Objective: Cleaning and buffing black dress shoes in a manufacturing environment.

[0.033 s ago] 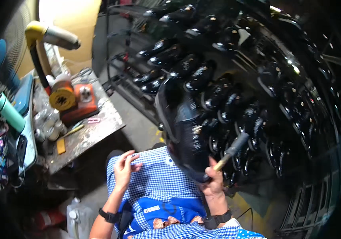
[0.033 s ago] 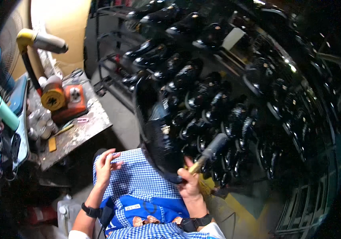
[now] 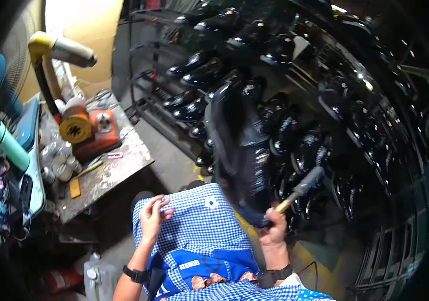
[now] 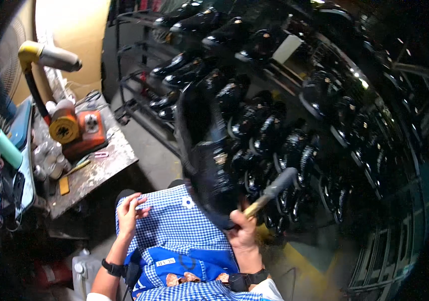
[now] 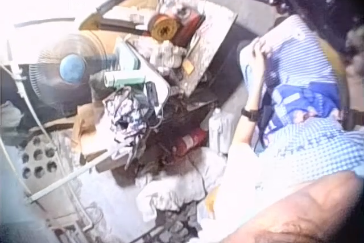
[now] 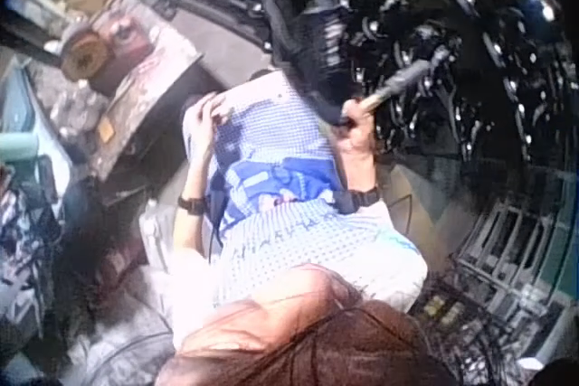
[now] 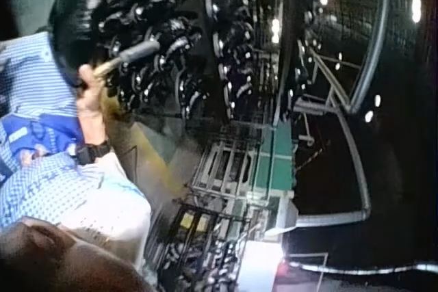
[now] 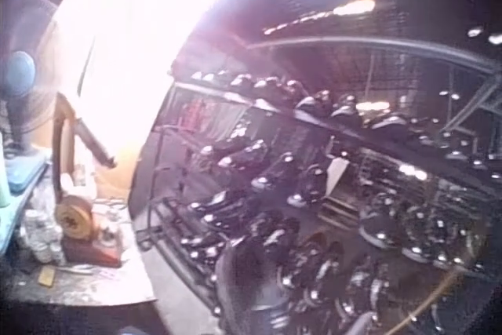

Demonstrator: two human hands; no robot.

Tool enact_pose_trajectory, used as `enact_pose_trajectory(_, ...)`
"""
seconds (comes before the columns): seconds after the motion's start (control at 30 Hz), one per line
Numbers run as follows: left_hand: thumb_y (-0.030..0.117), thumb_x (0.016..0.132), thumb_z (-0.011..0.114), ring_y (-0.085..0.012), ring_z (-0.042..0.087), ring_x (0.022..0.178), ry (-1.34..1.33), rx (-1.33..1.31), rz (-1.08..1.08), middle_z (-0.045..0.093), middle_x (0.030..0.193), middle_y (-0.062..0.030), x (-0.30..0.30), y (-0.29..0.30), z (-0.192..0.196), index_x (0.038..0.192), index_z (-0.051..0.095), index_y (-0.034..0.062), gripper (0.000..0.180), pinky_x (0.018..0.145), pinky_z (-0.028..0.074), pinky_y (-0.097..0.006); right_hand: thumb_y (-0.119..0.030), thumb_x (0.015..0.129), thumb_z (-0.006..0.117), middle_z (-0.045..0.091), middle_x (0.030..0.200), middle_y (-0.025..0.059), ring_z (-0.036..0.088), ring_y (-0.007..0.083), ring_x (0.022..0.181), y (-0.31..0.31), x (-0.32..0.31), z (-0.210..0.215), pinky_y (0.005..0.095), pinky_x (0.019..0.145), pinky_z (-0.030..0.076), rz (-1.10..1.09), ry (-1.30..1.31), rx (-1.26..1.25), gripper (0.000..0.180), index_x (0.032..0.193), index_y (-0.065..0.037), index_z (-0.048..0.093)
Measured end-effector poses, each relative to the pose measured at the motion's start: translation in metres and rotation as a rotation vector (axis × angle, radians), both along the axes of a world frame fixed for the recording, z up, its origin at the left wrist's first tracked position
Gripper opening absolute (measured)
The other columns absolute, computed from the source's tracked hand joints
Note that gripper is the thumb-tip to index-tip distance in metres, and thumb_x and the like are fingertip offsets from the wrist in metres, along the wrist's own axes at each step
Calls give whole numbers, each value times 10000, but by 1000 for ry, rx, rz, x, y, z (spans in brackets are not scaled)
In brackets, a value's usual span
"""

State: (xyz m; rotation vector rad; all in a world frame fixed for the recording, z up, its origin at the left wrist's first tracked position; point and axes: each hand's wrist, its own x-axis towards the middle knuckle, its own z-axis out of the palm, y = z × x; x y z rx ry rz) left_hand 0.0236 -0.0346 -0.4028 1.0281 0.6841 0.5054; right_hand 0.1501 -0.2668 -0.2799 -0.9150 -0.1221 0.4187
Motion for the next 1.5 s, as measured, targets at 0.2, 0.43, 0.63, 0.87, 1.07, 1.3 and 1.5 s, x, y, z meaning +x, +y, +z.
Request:
enact_pose_trajectory(0.2,143,909,408,-169,618,630,70,-1,43,607,914,-153,-24,-5,-71,1022,503,-21,220,511,493,-226,-118,748,619,547,832,20,532,102,586,12,46,99,224,412,403,-488,-496,-83,466,1177,-74,444)
enact_pose_trajectory(0.43,103,908,392,-143,617,612,106,309,-2,613,869,-106,-27,-14,-76,951,535,-17,192,517,483,-205,-176,743,675,467,578,-4,360,68,360,69,192,146,204,327,272,-728,-498,-179,343,980,-39,470)
enact_pose_trajectory(0.63,116,910,406,-147,608,584,34,237,116,617,850,-131,-40,-15,-82,973,524,-19,189,486,469,-205,-377,804,588,579,560,157,388,96,295,76,198,141,197,295,274,-592,-523,-341,469,1080,-41,412)
enact_pose_trajectory(0.87,94,901,395,-138,612,576,20,257,127,625,833,-140,-36,-17,-78,983,518,-36,197,503,487,-212,-475,746,622,580,675,116,559,124,472,-5,199,132,181,283,272,-814,-396,-290,769,1296,-43,303)
enact_pose_trajectory(1.07,95,897,420,-143,617,590,14,281,112,628,823,-131,-35,-15,-81,974,530,-31,184,505,486,-212,-287,674,737,479,548,46,408,105,341,-9,246,147,233,312,296,-606,-221,-79,430,926,-46,484)
enact_pose_trajectory(1.3,78,895,427,-161,636,640,55,273,110,633,846,-134,-36,-24,-74,985,536,-30,178,548,512,-224,-204,866,482,534,919,97,539,126,671,-25,153,37,230,560,469,-697,-539,188,240,1032,-37,526)
enact_pose_trajectory(1.5,130,903,432,-165,633,686,24,98,75,628,873,-138,-34,-15,-78,1030,520,-32,223,600,515,-243,-477,780,548,582,998,89,434,103,466,10,28,-41,192,358,292,-354,-38,208,536,1114,-61,498)
